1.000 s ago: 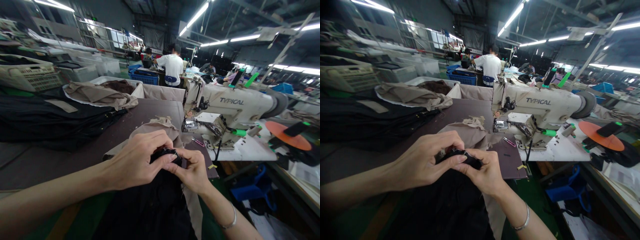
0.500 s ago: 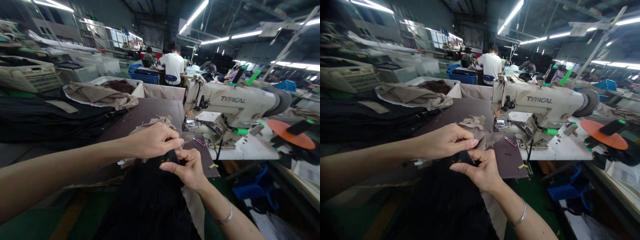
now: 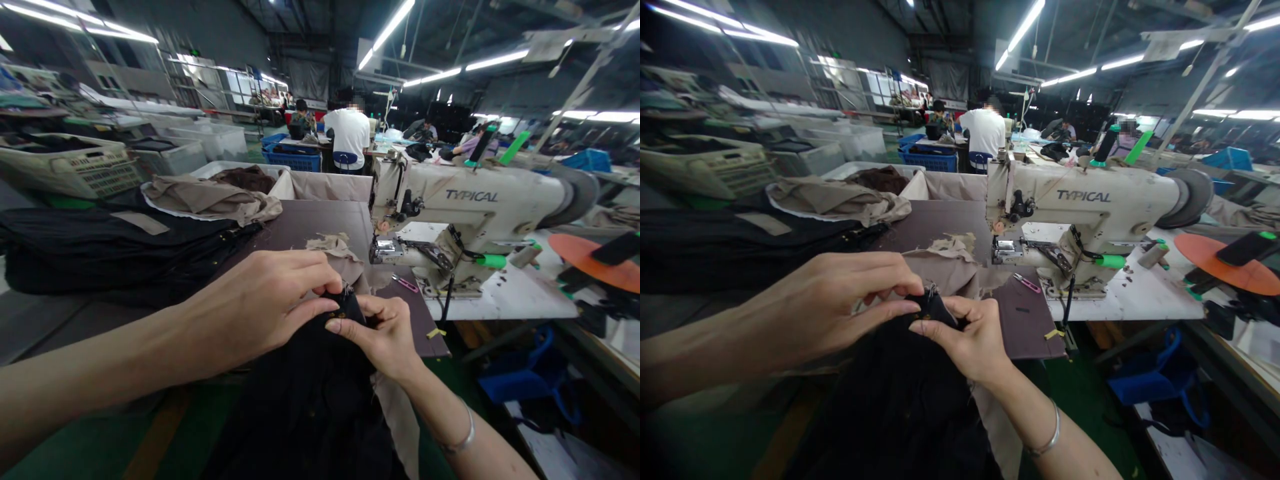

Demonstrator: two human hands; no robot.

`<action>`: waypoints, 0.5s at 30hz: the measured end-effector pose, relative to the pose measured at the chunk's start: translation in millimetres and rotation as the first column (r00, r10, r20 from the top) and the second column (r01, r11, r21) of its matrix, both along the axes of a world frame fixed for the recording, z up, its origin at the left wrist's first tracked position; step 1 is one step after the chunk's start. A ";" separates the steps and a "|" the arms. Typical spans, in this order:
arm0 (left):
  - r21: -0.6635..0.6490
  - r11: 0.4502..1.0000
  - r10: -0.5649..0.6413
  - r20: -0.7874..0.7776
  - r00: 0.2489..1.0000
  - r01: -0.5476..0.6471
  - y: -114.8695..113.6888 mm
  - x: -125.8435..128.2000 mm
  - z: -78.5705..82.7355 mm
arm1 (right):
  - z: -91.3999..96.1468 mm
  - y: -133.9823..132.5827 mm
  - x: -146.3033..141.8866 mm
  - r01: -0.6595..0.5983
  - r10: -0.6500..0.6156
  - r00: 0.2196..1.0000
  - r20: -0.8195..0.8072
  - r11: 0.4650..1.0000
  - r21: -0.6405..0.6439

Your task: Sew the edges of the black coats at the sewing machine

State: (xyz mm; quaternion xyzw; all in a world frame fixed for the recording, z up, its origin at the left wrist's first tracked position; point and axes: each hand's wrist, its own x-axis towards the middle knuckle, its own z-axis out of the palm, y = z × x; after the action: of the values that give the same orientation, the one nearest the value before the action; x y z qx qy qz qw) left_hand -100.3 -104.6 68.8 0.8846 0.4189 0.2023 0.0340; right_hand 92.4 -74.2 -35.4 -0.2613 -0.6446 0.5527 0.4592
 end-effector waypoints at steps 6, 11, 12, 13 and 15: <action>0.042 0.996 0.085 -0.085 0.993 -0.082 -3.5 3.0 -4.5 | 0.9 -2.8 0.8 0.095 -0.113 0.990 0.089 0.978 0.188; 0.262 0.951 -0.128 -0.155 0.980 0.166 -0.2 -1.8 -25.7 | -2.8 -1.0 -1.8 0.006 -0.008 1.000 -0.022 0.996 -0.088; 0.320 0.917 -0.186 -0.188 0.964 0.239 1.0 -3.7 -29.8 | -4.0 -0.6 -2.3 -0.017 0.011 0.999 -0.046 0.991 -0.132; 0.357 0.888 -0.225 -0.211 0.951 0.289 2.1 -5.2 -32.5 | -5.1 -0.2 -2.6 -0.037 0.027 0.998 -0.063 0.987 -0.159; 0.348 0.897 -0.212 -0.200 0.956 0.272 3.3 -5.8 -32.3 | -6.3 0.2 -2.9 -0.043 0.031 0.997 -0.074 0.986 -0.162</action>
State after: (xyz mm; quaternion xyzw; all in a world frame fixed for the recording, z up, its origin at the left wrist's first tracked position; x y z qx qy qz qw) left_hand -106.2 -101.3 36.5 0.9333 0.2608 0.2017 -0.1421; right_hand 89.5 -74.0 -41.7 -0.2660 -0.5852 0.6210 0.4486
